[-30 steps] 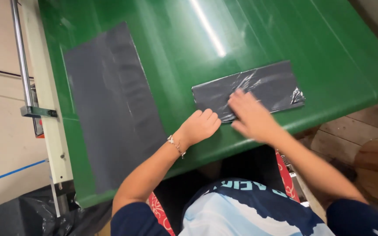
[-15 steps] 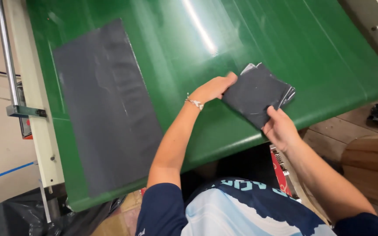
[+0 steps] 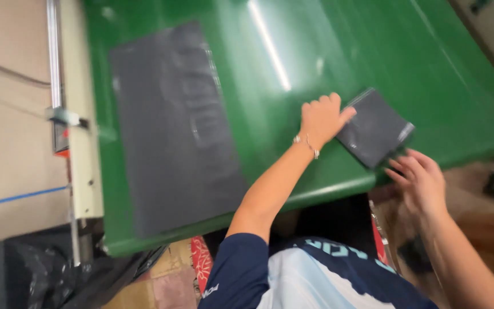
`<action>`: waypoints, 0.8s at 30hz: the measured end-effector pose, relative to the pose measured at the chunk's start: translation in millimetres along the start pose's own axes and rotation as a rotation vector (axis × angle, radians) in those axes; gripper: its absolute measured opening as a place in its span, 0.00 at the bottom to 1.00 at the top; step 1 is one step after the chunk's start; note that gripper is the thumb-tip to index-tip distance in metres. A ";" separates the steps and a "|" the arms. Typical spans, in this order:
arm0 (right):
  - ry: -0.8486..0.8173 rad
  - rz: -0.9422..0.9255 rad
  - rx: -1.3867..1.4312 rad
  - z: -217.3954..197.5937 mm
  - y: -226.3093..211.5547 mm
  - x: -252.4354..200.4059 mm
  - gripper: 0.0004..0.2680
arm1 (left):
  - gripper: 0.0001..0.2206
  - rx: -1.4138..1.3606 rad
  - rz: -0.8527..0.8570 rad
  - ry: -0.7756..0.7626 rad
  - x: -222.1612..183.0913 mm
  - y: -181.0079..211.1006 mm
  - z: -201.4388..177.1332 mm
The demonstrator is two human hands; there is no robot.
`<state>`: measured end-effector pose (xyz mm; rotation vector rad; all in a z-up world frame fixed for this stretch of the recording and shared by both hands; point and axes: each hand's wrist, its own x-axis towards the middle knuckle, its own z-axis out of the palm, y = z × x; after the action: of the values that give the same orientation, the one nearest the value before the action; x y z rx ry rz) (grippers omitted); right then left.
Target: Folding black plastic bags into smaller rectangles as they come off a conveyor belt in a factory setting.
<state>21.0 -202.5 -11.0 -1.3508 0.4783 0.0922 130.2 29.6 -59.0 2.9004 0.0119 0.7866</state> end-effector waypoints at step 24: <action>-1.208 -0.824 -0.412 254.9 73.1 -107.3 0.33 | 0.07 -0.106 -0.401 0.110 -251.7 -163.9 -176.2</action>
<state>-29.3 79.0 -1.6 -1.5239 -1.1582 0.3034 -171.2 203.9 -56.8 2.6213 0.5273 0.8365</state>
